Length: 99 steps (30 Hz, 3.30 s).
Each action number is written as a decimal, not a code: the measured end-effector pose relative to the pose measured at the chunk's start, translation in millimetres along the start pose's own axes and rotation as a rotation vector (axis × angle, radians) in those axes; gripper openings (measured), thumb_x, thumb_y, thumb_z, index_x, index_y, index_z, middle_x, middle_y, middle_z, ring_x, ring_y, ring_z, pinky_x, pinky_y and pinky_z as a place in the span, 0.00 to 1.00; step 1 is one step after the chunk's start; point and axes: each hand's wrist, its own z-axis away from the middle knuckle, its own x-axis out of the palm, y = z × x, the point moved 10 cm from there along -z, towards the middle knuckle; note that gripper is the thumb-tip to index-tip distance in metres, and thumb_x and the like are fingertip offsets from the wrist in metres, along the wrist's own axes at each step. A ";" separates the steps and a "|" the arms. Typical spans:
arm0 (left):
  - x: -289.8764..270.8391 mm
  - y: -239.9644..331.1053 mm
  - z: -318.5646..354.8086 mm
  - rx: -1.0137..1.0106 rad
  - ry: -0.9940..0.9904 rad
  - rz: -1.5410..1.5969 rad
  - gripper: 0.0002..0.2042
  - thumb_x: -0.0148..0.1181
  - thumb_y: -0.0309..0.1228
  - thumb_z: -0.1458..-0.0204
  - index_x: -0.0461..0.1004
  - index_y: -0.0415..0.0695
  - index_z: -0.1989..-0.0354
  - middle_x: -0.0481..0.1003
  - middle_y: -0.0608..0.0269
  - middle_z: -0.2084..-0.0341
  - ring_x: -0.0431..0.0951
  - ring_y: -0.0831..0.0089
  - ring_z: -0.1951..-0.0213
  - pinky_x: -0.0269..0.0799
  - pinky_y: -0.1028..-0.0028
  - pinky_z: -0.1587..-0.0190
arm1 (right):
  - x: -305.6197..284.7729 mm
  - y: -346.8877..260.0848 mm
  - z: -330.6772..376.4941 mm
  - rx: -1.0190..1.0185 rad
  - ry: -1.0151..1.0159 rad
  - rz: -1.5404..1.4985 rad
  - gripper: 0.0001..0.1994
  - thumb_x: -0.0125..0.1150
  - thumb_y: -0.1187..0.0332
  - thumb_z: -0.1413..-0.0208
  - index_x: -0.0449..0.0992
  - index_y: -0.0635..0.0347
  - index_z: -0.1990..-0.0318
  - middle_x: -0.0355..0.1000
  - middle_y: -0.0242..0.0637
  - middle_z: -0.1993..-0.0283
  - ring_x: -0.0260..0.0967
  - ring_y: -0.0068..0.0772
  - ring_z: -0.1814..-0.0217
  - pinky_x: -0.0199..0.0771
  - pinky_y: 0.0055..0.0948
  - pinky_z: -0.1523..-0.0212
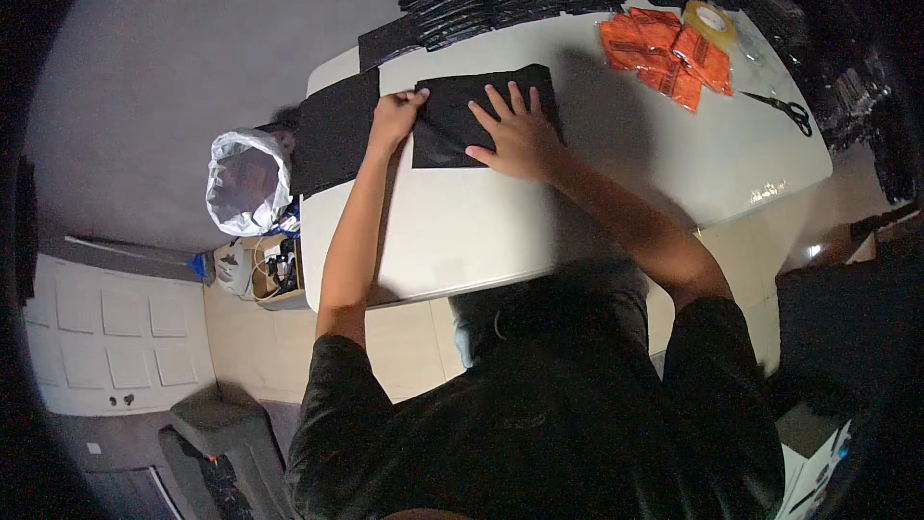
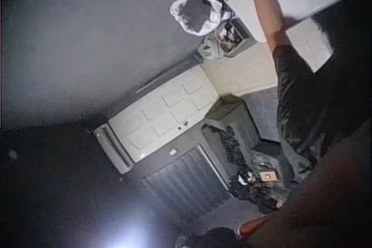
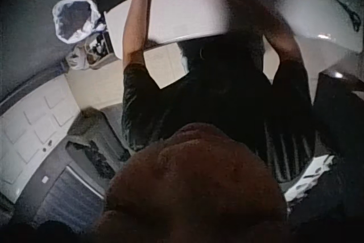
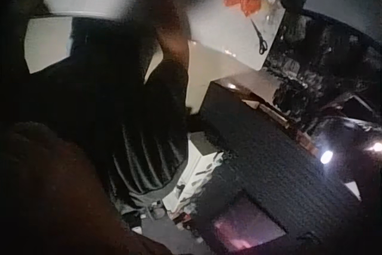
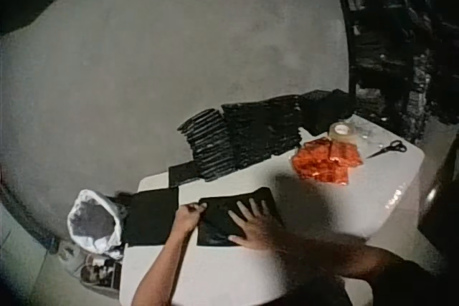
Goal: Packing orange packaged goods into black shipping envelopes and sealing them with tape.
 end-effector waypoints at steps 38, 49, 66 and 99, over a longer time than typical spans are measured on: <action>-269.9 193.8 108.3 0.489 0.616 0.152 0.08 0.70 0.28 0.42 0.82 0.35 0.67 0.71 0.76 0.76 0.64 0.88 0.72 0.56 0.85 0.71 | -94.5 13.7 -170.0 -0.128 0.032 -1.932 0.11 0.68 0.68 0.41 0.76 0.67 0.59 0.78 0.41 0.60 0.76 0.29 0.58 0.78 0.31 0.56; -263.0 198.7 100.3 0.623 0.833 0.191 0.11 0.67 0.32 0.39 0.80 0.34 0.64 0.71 0.74 0.78 0.64 0.87 0.74 0.59 0.84 0.71 | -213.4 54.7 -105.3 -0.058 0.476 -0.952 0.22 0.77 0.60 0.49 0.66 0.56 0.81 0.63 0.26 0.85 0.54 0.15 0.84 0.58 0.24 0.82; -23.7 -8.2 -19.7 0.220 0.100 -0.166 0.11 0.70 0.39 0.47 0.86 0.44 0.66 0.82 0.47 0.73 0.85 0.50 0.66 0.79 0.60 0.58 | -23.9 44.8 -38.4 0.124 0.178 0.064 0.24 0.60 0.59 0.36 0.72 0.67 0.39 0.62 0.58 0.31 0.57 0.61 0.27 0.62 0.53 0.30; 19.0 116.1 61.1 0.641 0.061 -0.391 0.14 0.58 0.30 0.40 0.78 0.45 0.46 0.77 0.46 0.47 0.78 0.43 0.48 0.77 0.52 0.47 | 7.3 23.0 -21.4 -0.021 -0.003 0.010 0.53 0.47 0.22 0.47 0.52 0.50 0.23 0.37 0.62 0.20 0.37 0.76 0.21 0.40 0.71 0.26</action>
